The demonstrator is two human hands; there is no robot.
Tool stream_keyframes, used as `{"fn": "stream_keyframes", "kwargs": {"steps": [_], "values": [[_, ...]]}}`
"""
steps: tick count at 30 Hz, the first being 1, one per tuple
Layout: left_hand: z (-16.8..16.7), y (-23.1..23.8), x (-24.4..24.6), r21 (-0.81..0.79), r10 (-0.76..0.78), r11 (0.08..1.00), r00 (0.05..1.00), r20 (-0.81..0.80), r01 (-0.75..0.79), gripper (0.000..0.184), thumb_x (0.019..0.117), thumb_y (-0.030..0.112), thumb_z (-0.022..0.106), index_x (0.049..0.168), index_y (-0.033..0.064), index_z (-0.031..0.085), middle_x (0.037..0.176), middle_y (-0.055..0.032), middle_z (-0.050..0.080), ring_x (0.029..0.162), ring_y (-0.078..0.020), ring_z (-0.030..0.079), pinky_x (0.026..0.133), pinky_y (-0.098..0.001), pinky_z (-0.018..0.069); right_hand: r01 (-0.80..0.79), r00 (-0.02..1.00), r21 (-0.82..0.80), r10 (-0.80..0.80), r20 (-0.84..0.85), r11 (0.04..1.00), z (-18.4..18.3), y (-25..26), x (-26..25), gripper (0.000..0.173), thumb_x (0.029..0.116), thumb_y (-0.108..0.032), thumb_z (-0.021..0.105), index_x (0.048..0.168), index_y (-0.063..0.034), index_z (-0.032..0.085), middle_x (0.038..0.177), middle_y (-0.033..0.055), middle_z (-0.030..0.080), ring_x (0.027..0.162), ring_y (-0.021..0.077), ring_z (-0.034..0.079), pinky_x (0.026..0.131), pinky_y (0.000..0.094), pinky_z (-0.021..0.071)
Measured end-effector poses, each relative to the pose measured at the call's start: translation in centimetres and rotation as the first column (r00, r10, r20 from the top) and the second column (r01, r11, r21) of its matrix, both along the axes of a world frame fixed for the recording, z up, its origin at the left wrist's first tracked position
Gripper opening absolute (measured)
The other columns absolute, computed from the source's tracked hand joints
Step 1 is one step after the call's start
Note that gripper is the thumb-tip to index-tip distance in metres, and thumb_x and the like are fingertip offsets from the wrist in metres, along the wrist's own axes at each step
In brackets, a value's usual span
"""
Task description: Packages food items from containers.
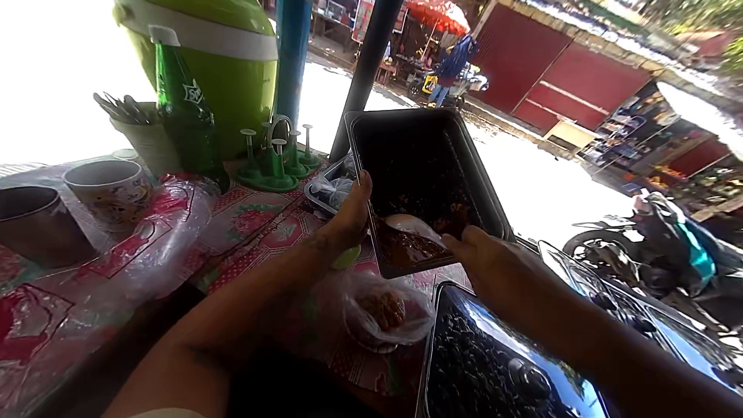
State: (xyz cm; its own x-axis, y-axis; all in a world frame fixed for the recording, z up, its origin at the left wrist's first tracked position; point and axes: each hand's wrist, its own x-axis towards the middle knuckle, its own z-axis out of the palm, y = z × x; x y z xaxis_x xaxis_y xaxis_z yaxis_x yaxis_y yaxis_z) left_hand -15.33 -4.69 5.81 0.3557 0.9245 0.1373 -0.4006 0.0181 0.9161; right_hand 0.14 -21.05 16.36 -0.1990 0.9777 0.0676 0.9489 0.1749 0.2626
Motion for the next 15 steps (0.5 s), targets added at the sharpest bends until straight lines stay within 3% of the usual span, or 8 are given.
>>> {"fn": "stream_keyframes", "kwargs": {"steps": [2, 4, 6, 7, 10, 13, 15], "values": [[-0.3, 0.6, 0.2, -0.017, 0.012, 1.000, 1.000, 0.022, -0.012, 0.073, 0.1048, 0.065, 0.016, 0.165, 0.0241, 0.008, 0.162, -0.0106, 0.034, 0.138, -0.0225, 0.049, 0.107, -0.0488, 0.0475, 0.073, 0.992, 0.061, -0.066, -0.108, 0.995, 1.7, -0.1, 1.5, 0.036, 0.1039, 0.002, 0.047, 0.137, 0.0039, 0.061, 0.110, 0.0254, 0.064, 0.093, 0.0414, 0.068, 0.080, 0.0537, 0.0564], [-0.5, 0.6, 0.5, -0.021, 0.025, 1.000, 0.999, 0.037, -0.024, 0.073, 0.1052, 0.065, 0.016, 0.165, 0.0236, 0.008, 0.164, -0.0104, 0.030, 0.142, -0.0232, 0.044, 0.110, -0.0505, 0.0440, 0.244, 0.962, 0.098, -0.229, -0.150, 0.965, 2.3, 1.4, 2.7, 0.029, 0.1043, 0.000, 0.049, 0.130, 0.0068, 0.062, 0.108, 0.0267, 0.061, 0.095, 0.0418, 0.066, 0.082, 0.0550, 0.0548], [-0.7, 0.5, 0.8, -0.013, 0.032, 0.999, 0.997, 0.069, -0.031, 0.072, 0.1053, 0.064, 0.017, 0.164, 0.0229, 0.009, 0.162, -0.0107, 0.034, 0.140, -0.0227, 0.047, 0.108, -0.0496, 0.0469, 0.413, 0.907, 0.031, -0.408, -0.101, 0.910, 1.2, 2.8, 4.0, 0.025, 0.1041, -0.004, 0.050, 0.126, 0.0059, 0.059, 0.115, 0.0252, 0.059, 0.100, 0.0394, 0.067, 0.085, 0.0529, 0.0565], [-0.6, 0.4, 1.0, -0.015, 0.045, 0.999, 0.996, 0.079, -0.044, 0.072, 0.1056, 0.063, 0.017, 0.164, 0.0222, 0.009, 0.161, -0.0114, 0.035, 0.138, -0.0228, 0.049, 0.107, -0.0492, 0.0480, 0.457, 0.885, -0.040, -0.459, -0.077, 0.889, 0.5, 2.6, 3.6, 0.032, 0.1039, -0.003, 0.049, 0.133, 0.0073, 0.054, 0.124, 0.0264, 0.056, 0.106, 0.0401, 0.067, 0.089, 0.0526, 0.0560], [-0.7, 0.4, 1.4, -0.016, 0.094, 0.995, 0.994, 0.058, -0.094, 0.073, 0.1062, 0.062, 0.019, 0.165, 0.0200, 0.008, 0.166, -0.0129, 0.026, 0.144, -0.0232, 0.042, 0.112, -0.0504, 0.0422, 0.384, 0.917, -0.158, -0.396, -0.049, 0.910, -0.6, -0.1, 0.7, 0.044, 0.1047, 0.000, 0.046, 0.148, 0.0067, 0.043, 0.137, 0.0265, 0.053, 0.115, 0.0394, 0.065, 0.097, 0.0483, 0.0530], [-1.1, 0.7, 1.4, -0.016, 0.118, 0.993, 0.993, 0.024, -0.118, 0.073, 0.1070, 0.060, 0.020, 0.165, 0.0193, 0.006, 0.169, -0.0123, 0.019, 0.148, -0.0231, 0.035, 0.115, -0.0508, 0.0368, 0.250, 0.966, -0.026, -0.251, -0.068, 0.968, -0.4, -0.4, 1.7, 0.037, 0.1041, 0.000, 0.047, 0.139, 0.0057, 0.055, 0.122, 0.0265, 0.063, 0.105, 0.0398, 0.068, 0.090, 0.0505, 0.0556], [-1.3, 0.6, 1.3, 0.004, 0.123, 0.992, 0.992, 0.014, -0.123, 0.073, 0.1072, 0.060, 0.020, 0.165, 0.0190, 0.006, 0.169, -0.0112, 0.017, 0.150, -0.0218, 0.032, 0.117, -0.0500, 0.0341, 0.312, 0.950, 0.049, -0.312, -0.021, 0.949, 0.8, 1.3, 3.2, 0.029, 0.1038, -0.002, 0.050, 0.129, 0.0026, 0.063, 0.108, 0.0239, 0.064, 0.098, 0.0396, 0.068, 0.083, 0.0531, 0.0558]]}}
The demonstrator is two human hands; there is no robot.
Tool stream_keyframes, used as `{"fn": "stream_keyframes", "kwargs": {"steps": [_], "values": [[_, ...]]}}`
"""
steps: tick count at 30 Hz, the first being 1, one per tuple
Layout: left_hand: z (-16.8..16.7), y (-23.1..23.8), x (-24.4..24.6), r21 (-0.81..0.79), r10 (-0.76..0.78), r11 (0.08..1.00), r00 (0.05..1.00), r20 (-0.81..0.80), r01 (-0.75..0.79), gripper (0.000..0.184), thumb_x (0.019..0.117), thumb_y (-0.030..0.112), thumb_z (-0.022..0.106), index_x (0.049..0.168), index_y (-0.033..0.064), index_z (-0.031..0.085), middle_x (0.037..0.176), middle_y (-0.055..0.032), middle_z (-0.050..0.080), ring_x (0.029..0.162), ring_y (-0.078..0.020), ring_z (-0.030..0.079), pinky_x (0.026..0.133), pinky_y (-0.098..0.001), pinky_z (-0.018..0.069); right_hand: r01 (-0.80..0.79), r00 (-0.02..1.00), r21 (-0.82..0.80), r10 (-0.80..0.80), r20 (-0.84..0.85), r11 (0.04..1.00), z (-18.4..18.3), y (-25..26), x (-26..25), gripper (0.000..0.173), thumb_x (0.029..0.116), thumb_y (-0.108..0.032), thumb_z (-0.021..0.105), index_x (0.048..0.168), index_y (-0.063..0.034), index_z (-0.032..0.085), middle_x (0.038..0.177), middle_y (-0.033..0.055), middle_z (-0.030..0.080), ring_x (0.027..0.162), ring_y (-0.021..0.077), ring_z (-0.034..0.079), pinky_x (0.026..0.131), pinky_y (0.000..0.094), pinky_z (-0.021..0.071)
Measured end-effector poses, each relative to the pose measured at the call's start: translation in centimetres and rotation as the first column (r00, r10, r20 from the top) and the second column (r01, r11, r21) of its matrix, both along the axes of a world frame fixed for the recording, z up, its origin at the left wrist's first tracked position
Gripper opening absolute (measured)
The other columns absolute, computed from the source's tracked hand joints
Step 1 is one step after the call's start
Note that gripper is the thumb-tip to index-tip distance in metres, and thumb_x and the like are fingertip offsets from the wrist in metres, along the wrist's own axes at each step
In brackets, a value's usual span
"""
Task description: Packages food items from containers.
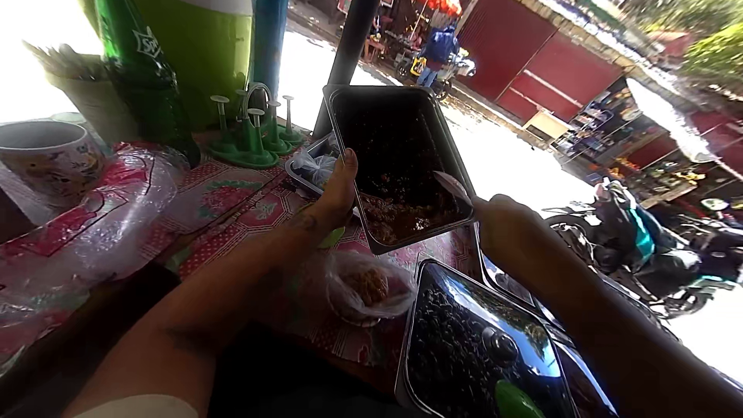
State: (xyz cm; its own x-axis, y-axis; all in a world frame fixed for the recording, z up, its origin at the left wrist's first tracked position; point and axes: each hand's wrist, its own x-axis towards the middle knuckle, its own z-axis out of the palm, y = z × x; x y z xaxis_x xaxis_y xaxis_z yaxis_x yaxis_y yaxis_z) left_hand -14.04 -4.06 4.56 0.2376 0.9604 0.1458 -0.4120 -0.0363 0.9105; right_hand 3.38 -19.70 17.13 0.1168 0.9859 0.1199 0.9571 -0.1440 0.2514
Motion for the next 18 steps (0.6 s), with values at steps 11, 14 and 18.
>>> {"fn": "stream_keyframes", "kwargs": {"steps": [11, 14, 18], "values": [[-0.8, 0.7, -0.5, 0.104, -0.005, 0.995, 1.000, 0.022, 0.003, 0.069, 0.1084, 0.057, 0.021, 0.165, 0.0182, 0.008, 0.168, -0.0114, 0.018, 0.150, -0.0192, 0.031, 0.118, -0.0470, 0.0353, -0.279, 0.960, -0.032, 0.280, 0.020, 0.960, 2.9, 0.3, 0.4, 0.014, 0.0991, -0.003, 0.064, 0.101, -0.0047, 0.078, 0.087, 0.0118, 0.073, 0.079, 0.0269, 0.070, 0.073, 0.0491, 0.0563], [-0.8, 0.5, -0.7, 0.097, -0.020, 0.995, 0.999, 0.049, 0.015, 0.069, 0.1081, 0.057, 0.021, 0.164, 0.0188, 0.011, 0.165, -0.0112, 0.026, 0.146, -0.0187, 0.038, 0.115, -0.0467, 0.0401, -0.158, 0.987, 0.055, 0.156, 0.049, 0.986, 4.7, 1.3, 1.2, 0.012, 0.0984, -0.006, 0.066, 0.094, -0.0065, 0.078, 0.081, 0.0140, 0.071, 0.076, 0.0323, 0.069, 0.068, 0.0554, 0.0537], [-0.5, 0.3, -1.2, 0.140, -0.047, 0.989, 0.998, 0.032, 0.042, 0.067, 0.1088, 0.056, 0.019, 0.164, 0.0185, 0.011, 0.166, -0.0104, 0.025, 0.148, -0.0171, 0.036, 0.118, -0.0455, 0.0380, -0.048, 0.994, -0.030, 0.051, 0.093, 0.998, 6.3, 2.6, 2.7, 0.012, 0.0972, -0.011, 0.070, 0.087, -0.0099, 0.077, 0.077, 0.0125, 0.070, 0.073, 0.0313, 0.068, 0.067, 0.0569, 0.0531]]}}
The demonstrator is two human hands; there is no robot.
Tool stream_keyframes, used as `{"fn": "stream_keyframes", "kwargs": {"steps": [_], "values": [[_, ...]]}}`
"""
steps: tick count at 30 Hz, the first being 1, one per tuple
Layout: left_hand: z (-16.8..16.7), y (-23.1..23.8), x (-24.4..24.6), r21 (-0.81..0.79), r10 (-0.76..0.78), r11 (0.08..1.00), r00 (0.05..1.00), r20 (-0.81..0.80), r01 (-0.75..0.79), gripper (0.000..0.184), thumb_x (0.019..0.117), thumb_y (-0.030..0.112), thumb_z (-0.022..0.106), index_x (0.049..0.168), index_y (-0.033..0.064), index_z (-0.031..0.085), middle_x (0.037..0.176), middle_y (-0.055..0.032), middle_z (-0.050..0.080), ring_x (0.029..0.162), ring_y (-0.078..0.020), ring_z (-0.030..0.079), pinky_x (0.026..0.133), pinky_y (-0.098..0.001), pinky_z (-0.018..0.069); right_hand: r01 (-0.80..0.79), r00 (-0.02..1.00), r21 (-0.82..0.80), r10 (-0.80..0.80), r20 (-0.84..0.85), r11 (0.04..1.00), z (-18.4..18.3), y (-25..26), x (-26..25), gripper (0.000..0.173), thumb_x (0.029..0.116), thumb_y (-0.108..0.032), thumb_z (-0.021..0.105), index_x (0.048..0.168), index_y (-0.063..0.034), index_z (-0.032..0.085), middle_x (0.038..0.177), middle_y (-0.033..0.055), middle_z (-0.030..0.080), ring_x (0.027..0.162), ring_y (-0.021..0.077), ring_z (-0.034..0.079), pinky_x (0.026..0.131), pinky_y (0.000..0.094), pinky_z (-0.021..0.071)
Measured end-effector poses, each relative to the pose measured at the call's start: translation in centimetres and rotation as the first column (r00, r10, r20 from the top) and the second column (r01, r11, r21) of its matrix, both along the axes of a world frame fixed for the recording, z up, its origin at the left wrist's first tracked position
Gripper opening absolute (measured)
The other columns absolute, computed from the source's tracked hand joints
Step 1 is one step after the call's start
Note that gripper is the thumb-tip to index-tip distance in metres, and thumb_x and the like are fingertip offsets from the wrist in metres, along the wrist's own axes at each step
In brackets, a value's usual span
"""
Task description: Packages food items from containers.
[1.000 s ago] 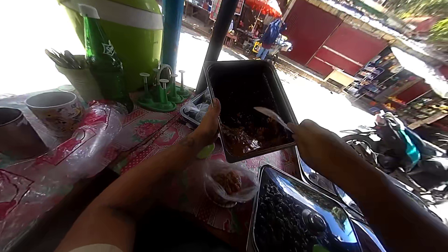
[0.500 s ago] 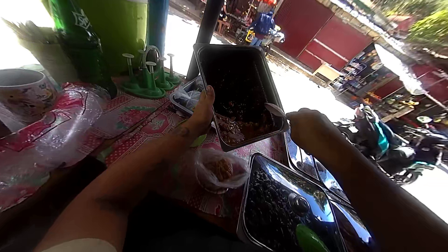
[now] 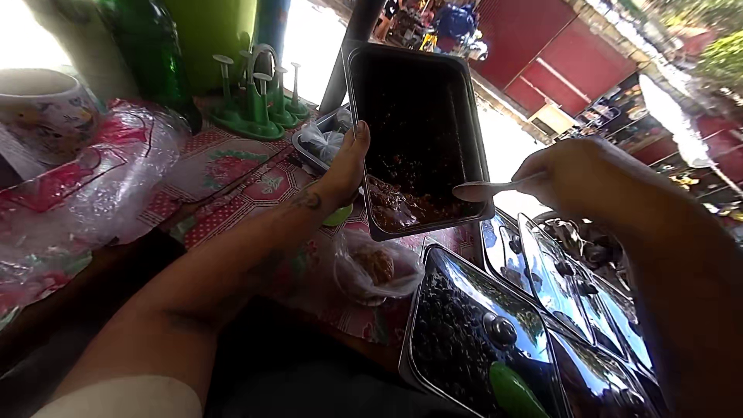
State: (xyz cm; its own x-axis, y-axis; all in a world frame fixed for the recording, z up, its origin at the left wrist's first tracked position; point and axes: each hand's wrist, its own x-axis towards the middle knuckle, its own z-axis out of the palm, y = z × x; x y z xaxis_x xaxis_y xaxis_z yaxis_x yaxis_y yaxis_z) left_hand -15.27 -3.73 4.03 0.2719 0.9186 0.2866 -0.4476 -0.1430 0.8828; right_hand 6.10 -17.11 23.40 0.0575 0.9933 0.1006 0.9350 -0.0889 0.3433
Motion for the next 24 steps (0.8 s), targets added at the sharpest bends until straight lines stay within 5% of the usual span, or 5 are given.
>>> {"fn": "stream_keyframes", "kwargs": {"steps": [5, 10, 19, 22, 24], "values": [[0.2, -0.3, -0.2, -0.032, -0.016, 0.999, 0.999, -0.027, 0.016, 0.065, 0.1098, 0.053, 0.018, 0.164, 0.0180, 0.011, 0.167, -0.0099, 0.024, 0.149, -0.0174, 0.034, 0.118, -0.0450, 0.0361, -0.081, 0.993, -0.190, 0.063, -0.101, 0.978, 1.4, -0.2, -0.2, 0.013, 0.0974, -0.013, 0.071, 0.088, -0.0108, 0.079, 0.073, 0.0066, 0.069, 0.068, 0.0208, 0.064, 0.066, 0.0471, 0.0517], [-0.2, -0.1, 0.2, -0.115, -0.079, 0.990, 0.997, 0.001, 0.079, 0.068, 0.1076, 0.059, 0.016, 0.164, 0.0208, 0.012, 0.162, -0.0106, 0.034, 0.141, -0.0211, 0.045, 0.111, -0.0484, 0.0450, -0.127, 0.936, -0.087, 0.091, -0.341, 0.988, -0.4, -1.2, -3.1, 0.009, 0.0970, -0.014, 0.071, 0.094, -0.0120, 0.079, 0.072, 0.0032, 0.069, 0.059, 0.0116, 0.059, 0.056, 0.0344, 0.0497], [0.4, -0.4, 0.4, -0.153, -0.175, 0.971, 0.982, 0.076, 0.185, 0.071, 0.1054, 0.064, 0.013, 0.162, 0.0206, 0.016, 0.148, -0.0121, 0.051, 0.127, -0.0241, 0.059, 0.099, -0.0478, 0.0546, -0.350, 0.861, 0.241, 0.412, -0.298, 0.905, -4.4, -0.9, -2.0, 0.016, 0.1009, -0.006, 0.063, 0.112, -0.0031, 0.074, 0.105, 0.0159, 0.072, 0.092, 0.0275, 0.069, 0.082, 0.0489, 0.0553], [0.8, -0.4, 0.4, -0.166, -0.196, 0.964, 0.977, 0.090, 0.209, 0.072, 0.1056, 0.063, 0.012, 0.161, 0.0184, 0.018, 0.148, -0.0135, 0.051, 0.126, -0.0251, 0.060, 0.099, -0.0474, 0.0548, -0.317, 0.822, 0.244, 0.394, -0.412, 0.917, -4.8, -2.1, 0.0, 0.014, 0.0987, -0.010, 0.067, 0.109, -0.0097, 0.075, 0.100, 0.0057, 0.070, 0.078, 0.0133, 0.066, 0.070, 0.0340, 0.0576], [0.9, -0.4, 0.5, -0.180, -0.205, 0.959, 0.974, 0.091, 0.219, 0.073, 0.1053, 0.064, 0.012, 0.161, 0.0179, 0.020, 0.148, -0.0134, 0.050, 0.128, -0.0246, 0.059, 0.100, -0.0471, 0.0541, -0.067, 0.782, 0.342, 0.262, -0.565, 0.937, -4.4, -2.6, 2.1, 0.014, 0.0957, -0.015, 0.073, 0.110, -0.0126, 0.073, 0.089, 0.0042, 0.070, 0.062, 0.0112, 0.060, 0.058, 0.0325, 0.0531]]}}
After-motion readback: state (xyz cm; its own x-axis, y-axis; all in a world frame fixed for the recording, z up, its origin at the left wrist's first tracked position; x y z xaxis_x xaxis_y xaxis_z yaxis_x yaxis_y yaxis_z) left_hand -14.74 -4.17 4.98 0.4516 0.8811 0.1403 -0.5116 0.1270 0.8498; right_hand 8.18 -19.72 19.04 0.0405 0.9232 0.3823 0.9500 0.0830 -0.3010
